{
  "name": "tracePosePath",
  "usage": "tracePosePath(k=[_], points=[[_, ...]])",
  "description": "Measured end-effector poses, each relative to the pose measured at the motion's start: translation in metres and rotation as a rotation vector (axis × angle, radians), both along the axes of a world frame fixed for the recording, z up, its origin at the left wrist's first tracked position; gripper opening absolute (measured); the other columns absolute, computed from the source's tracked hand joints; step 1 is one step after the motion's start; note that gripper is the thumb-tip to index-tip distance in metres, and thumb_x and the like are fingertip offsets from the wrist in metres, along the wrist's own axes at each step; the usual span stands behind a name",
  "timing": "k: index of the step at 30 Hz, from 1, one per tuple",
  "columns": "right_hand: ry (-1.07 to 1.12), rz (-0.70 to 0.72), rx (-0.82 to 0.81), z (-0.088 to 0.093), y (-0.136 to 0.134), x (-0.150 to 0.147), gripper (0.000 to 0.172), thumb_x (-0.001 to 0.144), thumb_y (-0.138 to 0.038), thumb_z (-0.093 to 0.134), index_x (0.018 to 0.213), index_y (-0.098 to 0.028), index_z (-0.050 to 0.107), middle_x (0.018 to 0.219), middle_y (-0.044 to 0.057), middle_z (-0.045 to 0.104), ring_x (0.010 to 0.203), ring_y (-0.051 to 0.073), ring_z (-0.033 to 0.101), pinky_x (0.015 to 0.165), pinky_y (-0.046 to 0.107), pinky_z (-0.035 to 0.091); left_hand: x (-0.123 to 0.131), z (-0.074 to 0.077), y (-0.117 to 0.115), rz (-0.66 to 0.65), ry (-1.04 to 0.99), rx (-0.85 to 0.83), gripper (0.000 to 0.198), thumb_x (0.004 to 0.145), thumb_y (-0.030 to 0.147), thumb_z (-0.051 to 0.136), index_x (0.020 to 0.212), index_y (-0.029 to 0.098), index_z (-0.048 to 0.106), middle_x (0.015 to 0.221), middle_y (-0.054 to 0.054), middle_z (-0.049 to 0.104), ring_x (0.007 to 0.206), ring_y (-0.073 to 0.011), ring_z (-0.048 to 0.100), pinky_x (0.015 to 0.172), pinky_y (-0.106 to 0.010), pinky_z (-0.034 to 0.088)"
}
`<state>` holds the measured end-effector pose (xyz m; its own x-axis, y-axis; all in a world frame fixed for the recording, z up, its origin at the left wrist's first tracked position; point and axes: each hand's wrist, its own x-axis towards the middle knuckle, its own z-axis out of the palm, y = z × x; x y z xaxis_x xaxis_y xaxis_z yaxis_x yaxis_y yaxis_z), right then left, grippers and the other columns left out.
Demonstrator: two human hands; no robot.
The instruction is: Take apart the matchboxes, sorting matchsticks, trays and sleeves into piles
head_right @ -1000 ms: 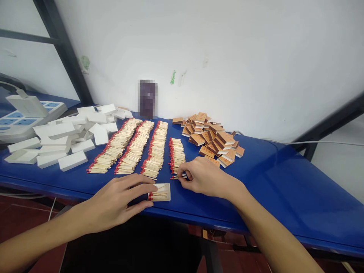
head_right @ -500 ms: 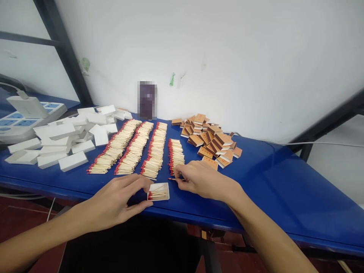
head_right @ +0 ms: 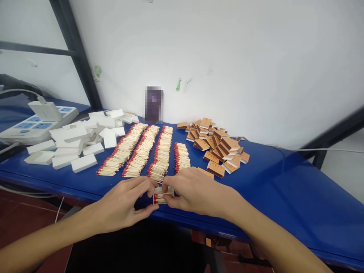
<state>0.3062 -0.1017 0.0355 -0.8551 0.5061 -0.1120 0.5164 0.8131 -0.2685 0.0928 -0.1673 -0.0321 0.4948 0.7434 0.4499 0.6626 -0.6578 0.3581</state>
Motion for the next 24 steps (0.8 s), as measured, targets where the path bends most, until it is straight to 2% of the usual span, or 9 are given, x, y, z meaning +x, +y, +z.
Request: tracePosePath(k=[2, 5, 8, 11, 13, 17, 20, 24], points=[[0.023, 0.001, 0.029, 0.004, 0.004, 0.005, 0.011, 0.090, -0.028, 0.057, 0.089, -0.022, 0.066, 0.063, -0.004, 0.058, 0.056, 0.010, 0.046, 0.058, 0.025, 0.027, 0.000, -0.002, 0.000, -0.008, -0.002, 0.017, 0.013, 0.091, 0.025, 0.060, 0.101, 0.021, 0.053, 0.094, -0.001, 0.063, 0.078, -0.0162, 0.063, 0.066, -0.028, 0.050], [0.047, -0.019, 0.117, 0.010, 0.013, 0.017, 0.017, 0.092, -0.032, 0.056, 0.085, -0.022, 0.066, 0.062, -0.002, 0.056, 0.064, 0.013, 0.050, 0.062, 0.025, 0.032, 0.001, -0.004, 0.000, -0.010, 0.022, 0.061, 0.025, 0.091, 0.022, 0.056, 0.116, 0.022, 0.056, 0.109, -0.005, 0.063, 0.091, -0.0195, 0.066, 0.075, -0.032, 0.055], [0.043, -0.132, 0.166, 0.013, 0.023, 0.029, 0.015, 0.090, -0.028, 0.055, 0.082, -0.022, 0.066, 0.058, -0.003, 0.053, 0.062, 0.013, 0.050, 0.060, 0.024, 0.033, 0.001, -0.002, -0.001, -0.011, 0.095, 0.052, 0.029, 0.093, 0.022, 0.051, 0.121, 0.022, 0.058, 0.114, -0.007, 0.060, 0.089, -0.0200, 0.065, 0.069, -0.033, 0.056], [0.007, -0.222, 0.093, 0.012, 0.029, 0.037, 0.016, 0.088, -0.026, 0.054, 0.078, -0.022, 0.066, 0.053, -0.005, 0.049, 0.050, 0.010, 0.044, 0.052, 0.024, 0.031, 0.000, 0.002, -0.001, -0.024, 0.178, 0.034, 0.029, 0.095, 0.023, 0.047, 0.121, 0.020, 0.059, 0.114, -0.010, 0.057, 0.085, -0.0201, 0.064, 0.065, -0.034, 0.056], [-0.020, -0.217, 0.056, 0.009, 0.031, 0.039, 0.017, 0.088, -0.027, 0.054, 0.078, -0.022, 0.067, 0.053, -0.005, 0.050, 0.049, 0.009, 0.043, 0.051, 0.023, 0.031, 0.000, 0.003, -0.001, -0.032, 0.204, 0.032, 0.029, 0.095, 0.022, 0.046, 0.120, 0.021, 0.059, 0.115, -0.010, 0.055, 0.085, -0.0202, 0.063, 0.065, -0.034, 0.055], [-0.042, -0.166, 0.138, 0.003, 0.033, 0.037, 0.018, 0.087, -0.023, 0.055, 0.080, -0.022, 0.071, 0.059, -0.003, 0.058, 0.052, 0.010, 0.046, 0.054, 0.025, 0.030, -0.001, 0.004, 0.001, -0.043, 0.203, 0.023, 0.028, 0.096, 0.022, 0.046, 0.119, 0.025, 0.060, 0.115, -0.009, 0.055, 0.087, -0.0202, 0.062, 0.066, -0.033, 0.055], [-0.070, -0.148, 0.167, -0.002, 0.035, 0.035, 0.021, 0.088, -0.021, 0.053, 0.082, -0.022, 0.073, 0.062, -0.002, 0.062, 0.054, 0.010, 0.048, 0.057, 0.026, 0.029, -0.001, 0.003, 0.001, -0.042, 0.174, 0.024, 0.029, 0.096, 0.024, 0.046, 0.123, 0.024, 0.058, 0.115, -0.009, 0.057, 0.090, -0.0206, 0.063, 0.071, -0.035, 0.057], [-0.095, -0.149, 0.157, -0.004, 0.036, 0.035, 0.019, 0.086, -0.020, 0.054, 0.077, -0.021, 0.070, 0.061, -0.002, 0.061, 0.053, 0.010, 0.046, 0.056, 0.027, 0.028, -0.001, 0.000, 0.002, -0.049, 0.117, 0.040, 0.030, 0.097, 0.024, 0.049, 0.126, 0.023, 0.056, 0.117, -0.009, 0.060, 0.099, -0.0207, 0.064, 0.080, -0.035, 0.058]])
